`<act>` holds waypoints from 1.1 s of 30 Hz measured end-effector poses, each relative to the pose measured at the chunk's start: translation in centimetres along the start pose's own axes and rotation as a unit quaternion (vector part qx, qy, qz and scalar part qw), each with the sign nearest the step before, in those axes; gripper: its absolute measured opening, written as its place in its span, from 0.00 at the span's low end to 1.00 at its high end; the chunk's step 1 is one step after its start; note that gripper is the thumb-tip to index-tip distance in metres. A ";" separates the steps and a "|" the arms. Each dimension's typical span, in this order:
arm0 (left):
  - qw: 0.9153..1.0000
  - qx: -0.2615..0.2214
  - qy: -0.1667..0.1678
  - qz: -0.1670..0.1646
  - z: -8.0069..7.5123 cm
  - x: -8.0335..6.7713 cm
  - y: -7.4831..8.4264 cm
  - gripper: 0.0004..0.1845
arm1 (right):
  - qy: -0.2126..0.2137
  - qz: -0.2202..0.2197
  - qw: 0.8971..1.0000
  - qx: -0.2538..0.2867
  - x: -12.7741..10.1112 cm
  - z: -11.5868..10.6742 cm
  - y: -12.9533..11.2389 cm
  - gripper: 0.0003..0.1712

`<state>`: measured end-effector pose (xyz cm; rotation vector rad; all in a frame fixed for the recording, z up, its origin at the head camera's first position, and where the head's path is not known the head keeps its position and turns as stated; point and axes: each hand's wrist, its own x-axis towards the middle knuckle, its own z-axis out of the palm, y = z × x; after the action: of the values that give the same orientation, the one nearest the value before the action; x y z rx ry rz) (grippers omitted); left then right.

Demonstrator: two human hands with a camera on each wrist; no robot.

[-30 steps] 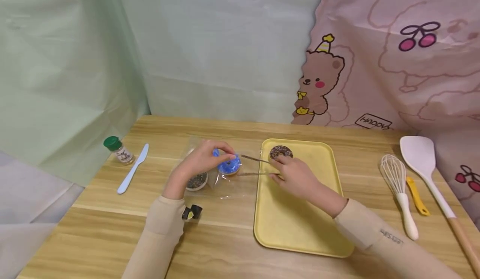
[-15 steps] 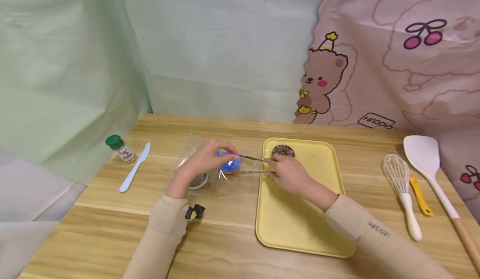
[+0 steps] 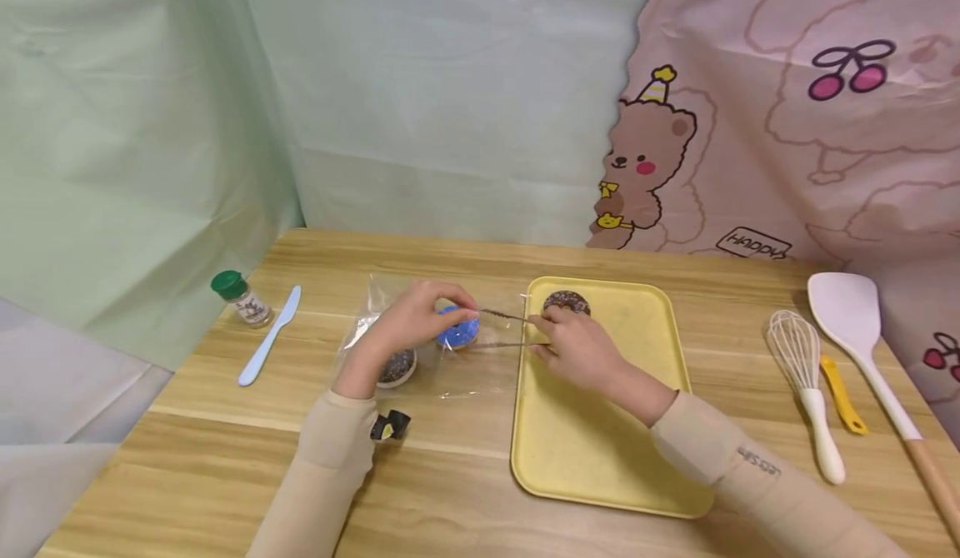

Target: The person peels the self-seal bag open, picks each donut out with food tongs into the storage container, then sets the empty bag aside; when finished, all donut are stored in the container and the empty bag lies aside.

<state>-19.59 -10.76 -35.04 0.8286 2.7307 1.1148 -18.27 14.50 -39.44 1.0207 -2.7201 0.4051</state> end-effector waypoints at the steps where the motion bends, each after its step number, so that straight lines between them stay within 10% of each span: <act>1: 1.000 0.001 -0.001 0.000 0.0 0.0 0.0 0.09 | -0.003 0.001 1.000 0.002 0.0 0.0 0.0 0.25; 33: 1.000 0.003 0.021 0.003 -0.3 -0.2 -0.3 0.06 | 0.050 -0.005 0.998 -0.025 -1.8 -1.3 0.0 0.17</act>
<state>-19.65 -11.22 -35.11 0.8225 2.7692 1.1388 -16.81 16.04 -38.76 0.9730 -2.6228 0.3730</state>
